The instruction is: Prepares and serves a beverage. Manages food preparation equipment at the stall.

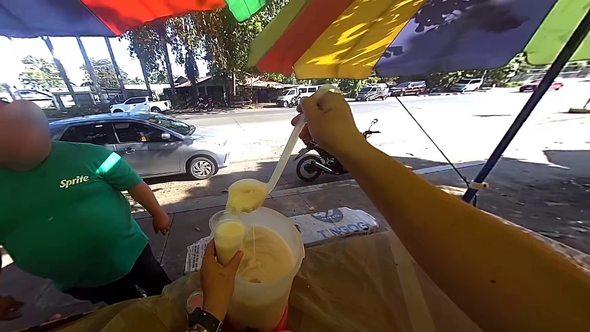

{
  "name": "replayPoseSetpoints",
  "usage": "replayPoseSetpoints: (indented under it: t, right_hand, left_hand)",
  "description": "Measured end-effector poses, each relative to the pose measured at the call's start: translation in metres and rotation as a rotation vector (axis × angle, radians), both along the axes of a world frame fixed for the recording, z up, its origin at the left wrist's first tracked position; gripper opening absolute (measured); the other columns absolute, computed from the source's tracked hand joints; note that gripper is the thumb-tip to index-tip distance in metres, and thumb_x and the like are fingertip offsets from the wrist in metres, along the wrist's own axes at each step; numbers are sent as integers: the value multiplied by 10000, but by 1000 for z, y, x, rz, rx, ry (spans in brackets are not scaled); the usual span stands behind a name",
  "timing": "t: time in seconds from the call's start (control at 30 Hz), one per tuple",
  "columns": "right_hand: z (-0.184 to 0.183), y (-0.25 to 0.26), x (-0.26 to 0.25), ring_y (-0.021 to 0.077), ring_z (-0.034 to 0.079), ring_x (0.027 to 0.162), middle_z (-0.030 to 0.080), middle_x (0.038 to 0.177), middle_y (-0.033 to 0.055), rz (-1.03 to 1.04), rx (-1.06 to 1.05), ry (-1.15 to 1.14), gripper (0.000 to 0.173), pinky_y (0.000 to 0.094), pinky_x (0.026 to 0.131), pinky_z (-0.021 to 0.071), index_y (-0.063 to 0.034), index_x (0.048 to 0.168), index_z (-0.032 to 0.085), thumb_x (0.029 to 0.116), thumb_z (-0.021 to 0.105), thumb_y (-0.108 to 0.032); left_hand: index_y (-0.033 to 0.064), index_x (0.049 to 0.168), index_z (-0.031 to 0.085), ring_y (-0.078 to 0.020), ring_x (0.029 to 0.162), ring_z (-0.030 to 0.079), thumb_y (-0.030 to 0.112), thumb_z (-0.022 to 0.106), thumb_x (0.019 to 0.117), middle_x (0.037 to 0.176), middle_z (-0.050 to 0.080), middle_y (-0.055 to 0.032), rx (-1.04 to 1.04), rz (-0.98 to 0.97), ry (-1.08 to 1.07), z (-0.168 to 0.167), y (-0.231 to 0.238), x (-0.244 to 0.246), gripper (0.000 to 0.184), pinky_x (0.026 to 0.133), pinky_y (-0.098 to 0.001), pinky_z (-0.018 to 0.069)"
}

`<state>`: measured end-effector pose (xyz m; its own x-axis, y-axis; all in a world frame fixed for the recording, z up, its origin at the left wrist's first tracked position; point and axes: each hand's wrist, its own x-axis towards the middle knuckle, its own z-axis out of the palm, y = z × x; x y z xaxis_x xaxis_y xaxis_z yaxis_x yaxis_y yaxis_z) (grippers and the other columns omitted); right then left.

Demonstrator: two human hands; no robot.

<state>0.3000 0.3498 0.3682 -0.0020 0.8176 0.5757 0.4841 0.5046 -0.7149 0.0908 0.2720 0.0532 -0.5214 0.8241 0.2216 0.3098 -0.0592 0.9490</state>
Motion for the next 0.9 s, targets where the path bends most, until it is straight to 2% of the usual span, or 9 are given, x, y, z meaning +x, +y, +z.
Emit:
replayPoseSetpoints:
  t: [0.13, 0.4, 0.73, 0.9]
  right_hand:
    - [-3, -15, -12, 80, 612, 564, 688, 816, 43, 10, 142, -81, 278, 275, 550, 525, -35, 1029, 579, 1115, 415, -241]
    - [-19, -31, -17, 33, 607, 584, 659, 789, -10, 41, 355, -119, 235, 224, 548, 514, -80, 1010, 576, 1106, 446, -251]
    - [-35, -31, -7, -30, 578, 582, 675, 804, -33, 106, 559, -112, 232, 155, 538, 490, -74, 1013, 605, 1095, 454, -231]
    - [-44, -27, 4, -57, 589, 597, 699, 835, -37, 208, 624, -68, 232, 129, 538, 497, -50, 1028, 608, 1099, 447, -202]
  left_hand:
    - [5, 1415, 524, -273, 1166, 646, 245, 900, 775, 1265, 655, -187, -18, -4, -17, 2, 5, 6, 781, 1021, -459, 518]
    - [-14, 1423, 510, -292, 1196, 625, 266, 892, 781, 1288, 638, -204, 22, 14, -35, -4, 9, 12, 797, 1036, -464, 504]
    - [-21, 1404, 521, -269, 1178, 634, 239, 890, 780, 1273, 644, -196, 83, 44, -69, -8, 11, 11, 770, 1018, -443, 520]
    - [-25, 1415, 514, -277, 1191, 625, 250, 892, 776, 1292, 634, -205, 85, 56, -76, -7, 11, 9, 792, 1026, -447, 510]
